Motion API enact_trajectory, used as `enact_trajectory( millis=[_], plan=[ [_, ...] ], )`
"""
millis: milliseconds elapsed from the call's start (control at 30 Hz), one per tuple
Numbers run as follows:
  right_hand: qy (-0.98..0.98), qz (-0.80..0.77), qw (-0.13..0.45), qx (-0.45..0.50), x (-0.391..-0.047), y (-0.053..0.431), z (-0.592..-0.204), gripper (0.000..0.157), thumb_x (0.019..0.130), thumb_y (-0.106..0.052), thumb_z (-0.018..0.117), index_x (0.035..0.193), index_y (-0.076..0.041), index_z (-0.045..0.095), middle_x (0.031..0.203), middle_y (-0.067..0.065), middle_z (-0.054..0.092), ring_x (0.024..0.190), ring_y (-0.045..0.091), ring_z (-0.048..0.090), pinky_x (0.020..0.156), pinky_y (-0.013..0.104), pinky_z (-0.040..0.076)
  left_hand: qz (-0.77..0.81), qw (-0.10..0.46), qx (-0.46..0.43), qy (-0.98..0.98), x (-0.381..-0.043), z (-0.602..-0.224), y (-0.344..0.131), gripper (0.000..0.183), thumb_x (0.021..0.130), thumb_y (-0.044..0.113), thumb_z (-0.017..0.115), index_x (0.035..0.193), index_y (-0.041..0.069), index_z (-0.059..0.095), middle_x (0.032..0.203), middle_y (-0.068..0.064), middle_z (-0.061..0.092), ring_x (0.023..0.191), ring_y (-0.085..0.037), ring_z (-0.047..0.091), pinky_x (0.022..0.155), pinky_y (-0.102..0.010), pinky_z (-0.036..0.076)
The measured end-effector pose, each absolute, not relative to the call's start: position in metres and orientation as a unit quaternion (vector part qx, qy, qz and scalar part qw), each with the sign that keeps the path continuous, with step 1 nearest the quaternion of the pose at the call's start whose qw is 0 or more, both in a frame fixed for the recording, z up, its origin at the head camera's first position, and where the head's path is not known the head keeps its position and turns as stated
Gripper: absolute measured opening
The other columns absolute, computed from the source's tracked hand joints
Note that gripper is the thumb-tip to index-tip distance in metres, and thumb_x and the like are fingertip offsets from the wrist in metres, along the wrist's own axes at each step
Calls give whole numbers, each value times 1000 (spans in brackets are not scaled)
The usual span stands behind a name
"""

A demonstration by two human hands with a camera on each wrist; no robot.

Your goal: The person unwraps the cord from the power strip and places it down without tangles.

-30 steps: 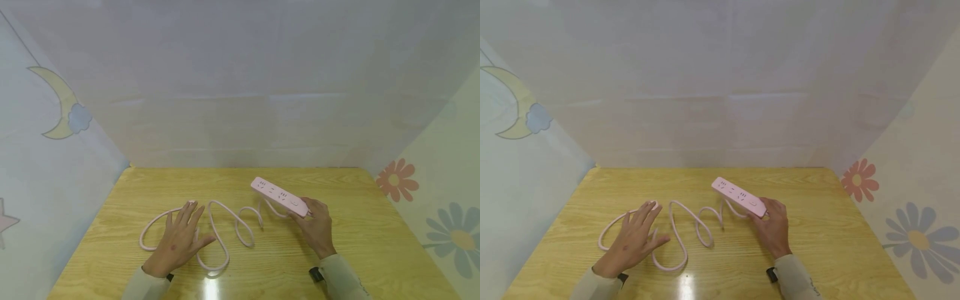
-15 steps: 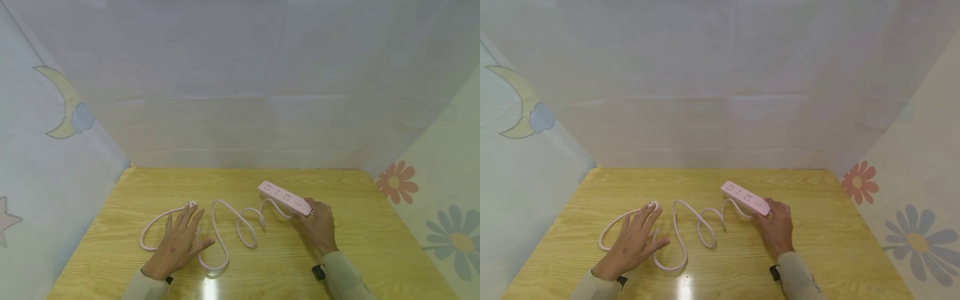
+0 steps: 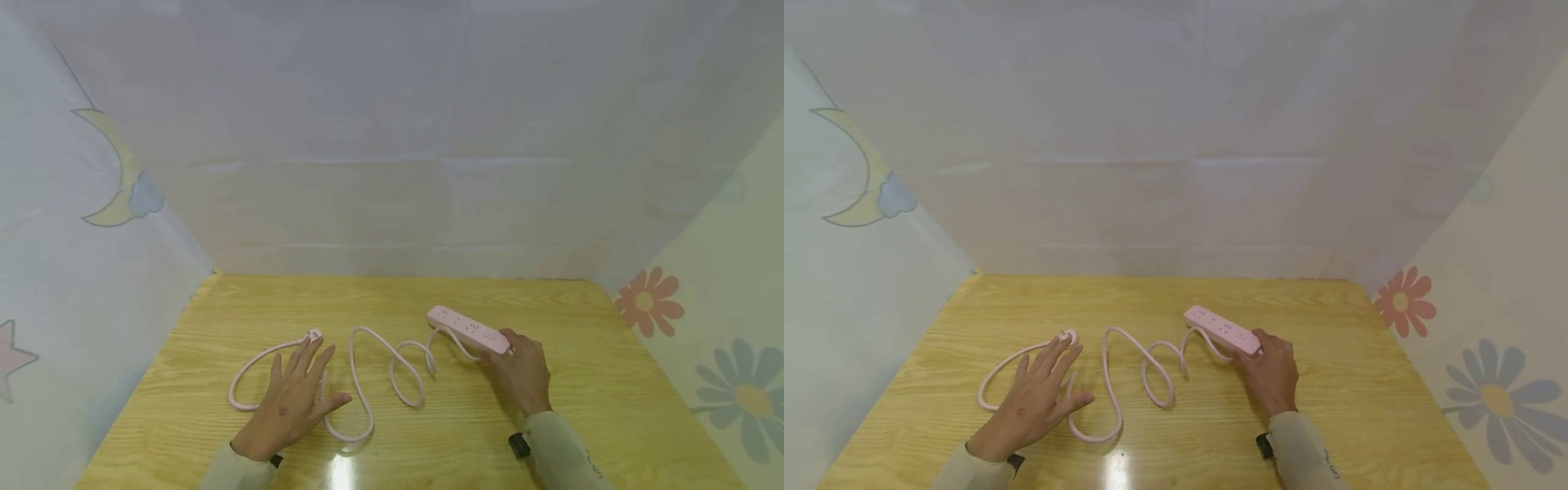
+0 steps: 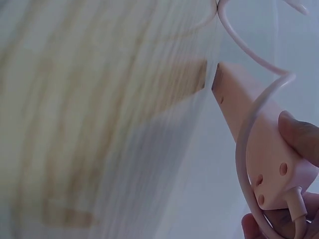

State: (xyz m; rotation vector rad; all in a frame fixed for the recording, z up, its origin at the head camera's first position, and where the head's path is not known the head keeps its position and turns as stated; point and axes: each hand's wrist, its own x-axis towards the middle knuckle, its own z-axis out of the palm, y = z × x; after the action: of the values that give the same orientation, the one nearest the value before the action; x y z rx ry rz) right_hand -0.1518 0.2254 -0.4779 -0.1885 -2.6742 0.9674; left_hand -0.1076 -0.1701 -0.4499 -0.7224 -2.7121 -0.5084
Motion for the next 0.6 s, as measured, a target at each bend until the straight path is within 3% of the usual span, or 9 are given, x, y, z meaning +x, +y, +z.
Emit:
enact_trajectory(
  millis=[200,367,600],
  plan=[
    [-932,328,134,-74,-151,222,-474,55,85,-38,81,123,1,68,118,22,68,104,35,65,78,52,52,-177,139,-251,-941,-107,-450,-170,77,92,55,64,143,-1,49,148,-28,41,135,-52,38,90,-85,27],
    [-948,285,132,-56,-153,222,-470,46,83,-34,83,114,-2,72,110,19,72,89,29,66,67,45,53,-176,140,-253,-941,-107,-450,-169,78,92,56,64,142,-2,49,147,-29,42,134,-53,39,90,-85,28],
    [-972,208,103,-47,-152,221,-463,50,79,-29,80,116,4,70,108,25,70,94,38,67,72,55,55,-172,142,-255,-941,-108,-450,-171,78,92,57,63,142,-1,50,147,-29,41,134,-52,39,90,-85,29]
  ],
)
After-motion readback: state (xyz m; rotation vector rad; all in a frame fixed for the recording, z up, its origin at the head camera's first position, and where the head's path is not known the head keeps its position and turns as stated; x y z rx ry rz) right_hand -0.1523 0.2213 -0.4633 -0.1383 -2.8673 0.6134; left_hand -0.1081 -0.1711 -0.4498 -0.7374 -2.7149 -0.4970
